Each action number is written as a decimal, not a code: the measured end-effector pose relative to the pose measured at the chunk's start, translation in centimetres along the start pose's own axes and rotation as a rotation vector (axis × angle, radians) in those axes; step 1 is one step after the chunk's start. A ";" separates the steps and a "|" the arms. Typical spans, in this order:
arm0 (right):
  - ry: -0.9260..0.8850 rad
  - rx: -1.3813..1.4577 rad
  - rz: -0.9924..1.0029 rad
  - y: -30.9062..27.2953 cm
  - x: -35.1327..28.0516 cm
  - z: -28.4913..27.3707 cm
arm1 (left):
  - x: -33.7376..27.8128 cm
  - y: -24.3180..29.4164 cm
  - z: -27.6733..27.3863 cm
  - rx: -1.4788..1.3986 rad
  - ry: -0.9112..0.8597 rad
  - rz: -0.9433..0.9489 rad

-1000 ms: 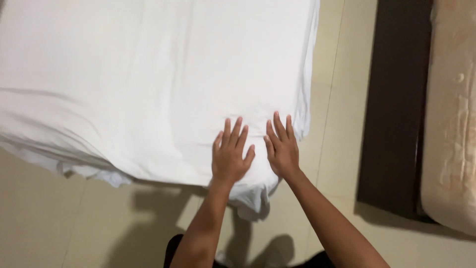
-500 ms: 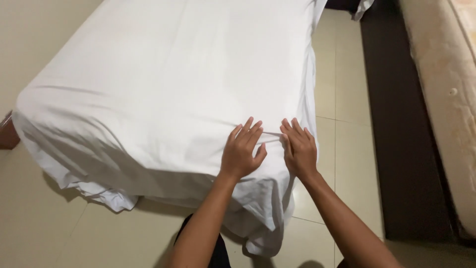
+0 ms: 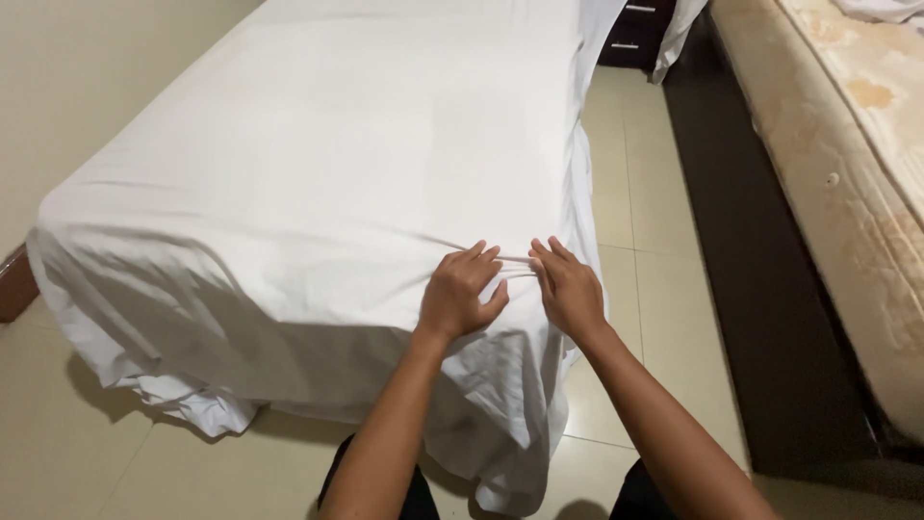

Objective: The person spreads a white fitted sheet over a mattress, smoothing the fabric and tucking the edges under the mattress by hand. They move around the bed to ensure the sheet is properly fitted on all sides.

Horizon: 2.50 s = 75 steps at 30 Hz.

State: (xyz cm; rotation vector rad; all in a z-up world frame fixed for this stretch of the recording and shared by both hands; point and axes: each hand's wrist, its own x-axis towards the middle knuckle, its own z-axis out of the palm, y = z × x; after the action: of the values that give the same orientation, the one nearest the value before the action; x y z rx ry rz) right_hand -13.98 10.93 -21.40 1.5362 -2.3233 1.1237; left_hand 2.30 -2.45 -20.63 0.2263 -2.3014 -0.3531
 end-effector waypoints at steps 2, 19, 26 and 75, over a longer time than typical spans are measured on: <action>-0.005 0.008 0.012 -0.5 -0.2 -0.5 | -1.0 0.6 -0.3 -0.018 -0.023 0.025; -0.141 0.249 -0.272 0.0 -5.5 -1.2 | -3.2 2.8 -1.1 0.024 -0.152 0.029; -0.038 0.114 -0.235 0.1 -6.9 -1.4 | -3.2 4.7 -0.7 -0.002 -0.198 -0.051; 0.021 0.115 -0.418 -5.5 -3.0 2.1 | -7.8 -6.2 -8.1 0.025 0.240 -0.321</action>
State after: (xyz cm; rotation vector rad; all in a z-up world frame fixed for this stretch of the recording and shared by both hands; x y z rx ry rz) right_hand -7.36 10.63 -21.58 1.9191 -1.8250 1.1655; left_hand 13.86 -7.68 -22.61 0.6208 -2.0331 -0.4335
